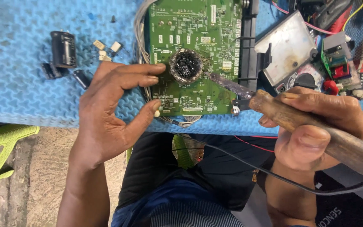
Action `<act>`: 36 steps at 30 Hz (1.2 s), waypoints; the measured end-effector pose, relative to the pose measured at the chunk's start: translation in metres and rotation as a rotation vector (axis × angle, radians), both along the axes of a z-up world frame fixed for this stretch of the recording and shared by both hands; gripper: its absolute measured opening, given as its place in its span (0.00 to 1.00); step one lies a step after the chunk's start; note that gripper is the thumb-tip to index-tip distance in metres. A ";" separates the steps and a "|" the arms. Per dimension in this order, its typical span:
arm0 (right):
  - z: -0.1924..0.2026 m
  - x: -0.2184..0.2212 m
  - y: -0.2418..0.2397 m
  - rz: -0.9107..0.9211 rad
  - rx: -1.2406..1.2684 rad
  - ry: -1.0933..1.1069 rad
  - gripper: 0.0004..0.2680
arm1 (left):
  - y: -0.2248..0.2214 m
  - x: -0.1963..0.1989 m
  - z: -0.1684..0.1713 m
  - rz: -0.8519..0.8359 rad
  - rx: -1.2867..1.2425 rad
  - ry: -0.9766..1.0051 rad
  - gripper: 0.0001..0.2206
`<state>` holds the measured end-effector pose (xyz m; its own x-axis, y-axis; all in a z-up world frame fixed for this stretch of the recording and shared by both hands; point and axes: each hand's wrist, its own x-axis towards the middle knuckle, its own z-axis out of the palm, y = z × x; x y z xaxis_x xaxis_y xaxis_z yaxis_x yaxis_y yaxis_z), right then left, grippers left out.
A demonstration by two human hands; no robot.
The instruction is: Soldering components on a printed circuit board using a handheld soldering iron at a repair bench.
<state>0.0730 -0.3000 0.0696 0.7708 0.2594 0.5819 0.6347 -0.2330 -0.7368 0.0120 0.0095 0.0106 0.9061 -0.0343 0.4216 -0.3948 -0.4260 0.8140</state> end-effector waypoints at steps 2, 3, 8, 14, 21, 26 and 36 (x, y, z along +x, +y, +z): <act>0.001 -0.003 0.004 -0.049 0.028 0.077 0.22 | 0.000 0.000 0.001 0.002 -0.005 0.003 0.15; 0.004 -0.003 0.008 -0.049 0.019 0.102 0.21 | 0.000 0.000 0.003 -0.004 -0.011 0.010 0.15; 0.003 -0.002 0.010 -0.039 -0.145 0.075 0.20 | -0.001 0.000 0.006 -0.033 -0.025 0.011 0.14; 0.010 0.006 0.048 -0.122 -0.142 0.018 0.22 | 0.000 0.000 0.005 -0.071 0.000 0.004 0.15; 0.012 0.005 0.044 -0.123 -0.174 0.073 0.19 | -0.001 -0.001 0.009 -0.101 0.011 0.023 0.15; 0.016 0.005 0.047 -0.170 -0.237 0.048 0.19 | -0.001 -0.002 0.008 -0.102 0.008 0.039 0.15; 0.012 0.008 0.042 -0.134 -0.213 0.057 0.18 | -0.003 -0.003 0.010 -0.095 0.005 0.054 0.15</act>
<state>0.0811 -0.2579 0.0818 0.8367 0.2650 0.4794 0.5463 -0.4661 -0.6959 0.0094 0.0070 0.0203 0.9200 -0.1229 0.3722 -0.3895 -0.3926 0.8332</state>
